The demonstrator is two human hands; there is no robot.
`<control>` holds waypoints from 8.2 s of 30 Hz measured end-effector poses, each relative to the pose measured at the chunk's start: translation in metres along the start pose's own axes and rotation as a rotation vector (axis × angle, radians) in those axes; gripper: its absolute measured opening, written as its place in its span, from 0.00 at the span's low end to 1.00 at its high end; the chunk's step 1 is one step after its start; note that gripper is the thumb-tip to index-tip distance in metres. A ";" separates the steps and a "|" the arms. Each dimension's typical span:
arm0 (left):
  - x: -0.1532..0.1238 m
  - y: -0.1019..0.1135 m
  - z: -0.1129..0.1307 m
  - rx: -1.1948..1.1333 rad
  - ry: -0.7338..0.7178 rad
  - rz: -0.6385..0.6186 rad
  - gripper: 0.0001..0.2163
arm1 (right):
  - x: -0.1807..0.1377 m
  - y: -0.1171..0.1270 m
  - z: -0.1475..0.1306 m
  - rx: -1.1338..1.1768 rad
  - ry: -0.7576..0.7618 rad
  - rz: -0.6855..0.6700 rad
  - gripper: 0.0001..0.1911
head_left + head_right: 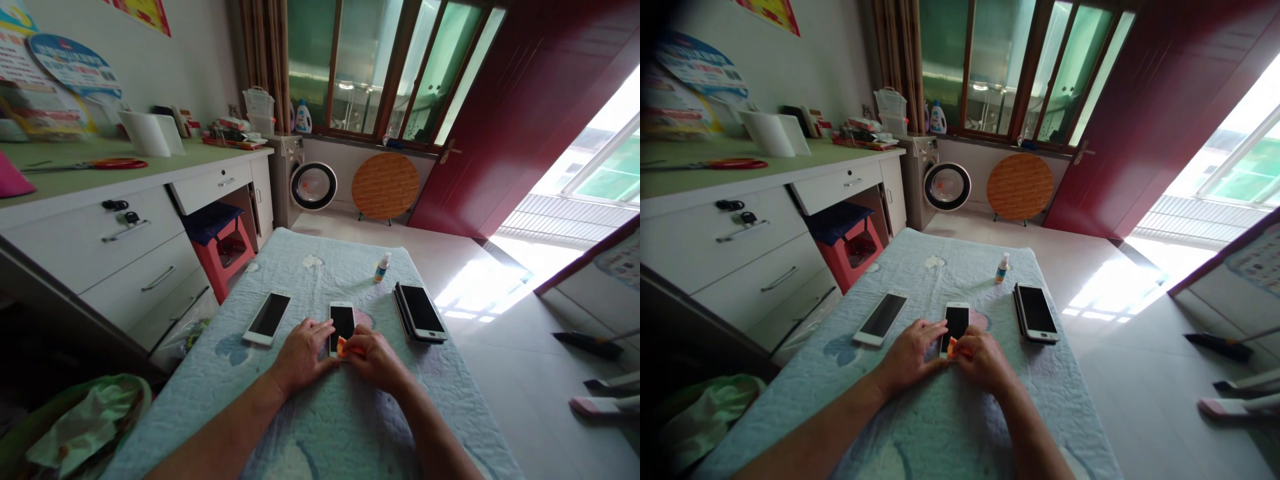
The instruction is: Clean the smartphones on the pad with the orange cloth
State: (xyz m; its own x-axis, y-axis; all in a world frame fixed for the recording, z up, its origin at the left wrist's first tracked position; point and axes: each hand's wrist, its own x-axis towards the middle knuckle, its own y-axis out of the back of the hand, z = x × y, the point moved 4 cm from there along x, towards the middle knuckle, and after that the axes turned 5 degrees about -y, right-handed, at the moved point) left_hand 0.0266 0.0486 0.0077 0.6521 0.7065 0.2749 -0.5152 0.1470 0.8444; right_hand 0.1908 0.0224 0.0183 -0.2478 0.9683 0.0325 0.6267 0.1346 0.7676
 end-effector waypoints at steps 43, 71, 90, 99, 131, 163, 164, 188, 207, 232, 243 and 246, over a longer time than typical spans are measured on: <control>0.001 -0.001 0.001 0.036 -0.011 -0.009 0.25 | -0.006 0.020 -0.006 0.001 -0.045 0.019 0.04; 0.001 0.005 -0.003 -0.050 -0.027 -0.047 0.23 | -0.001 -0.002 -0.017 -0.079 0.051 -0.036 0.09; -0.003 0.005 0.007 0.001 -0.057 -0.019 0.19 | 0.001 0.009 0.003 -0.043 -0.021 0.030 0.11; -0.003 -0.004 0.033 0.036 -0.210 -0.103 0.10 | 0.008 0.007 0.017 -0.038 -0.078 0.129 0.09; -0.005 -0.010 0.024 0.014 -0.204 -0.043 0.11 | -0.005 0.007 0.021 -0.081 -0.337 0.191 0.10; -0.020 -0.029 0.067 0.487 -0.100 -0.107 0.19 | 0.078 0.025 0.034 -0.323 -0.272 0.209 0.10; -0.021 -0.031 0.067 0.478 -0.080 -0.108 0.20 | 0.083 0.026 0.035 -0.324 -0.270 0.207 0.11; -0.013 -0.019 0.041 0.225 -0.141 0.030 0.10 | 0.123 -0.005 0.002 -0.335 -0.071 -0.092 0.14; -0.008 -0.027 0.036 0.187 -0.110 0.138 0.07 | 0.071 -0.014 -0.011 -0.338 0.035 -0.188 0.06; -0.008 -0.022 0.043 0.237 -0.077 0.082 0.09 | 0.077 -0.010 -0.007 -0.392 0.076 -0.109 0.12; -0.014 -0.007 0.020 0.067 0.051 0.401 0.31 | 0.046 -0.006 -0.025 -0.431 0.125 -0.118 0.08; -0.009 -0.012 0.008 0.005 0.024 0.283 0.42 | 0.041 -0.008 -0.026 -0.396 0.151 -0.121 0.08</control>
State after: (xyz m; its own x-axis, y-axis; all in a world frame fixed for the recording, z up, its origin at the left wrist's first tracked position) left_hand 0.0313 0.0347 -0.0014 0.4689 0.7354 0.4891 -0.6723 -0.0620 0.7377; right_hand 0.1563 0.0552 0.0302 -0.4260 0.9047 -0.0024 0.2620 0.1259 0.9568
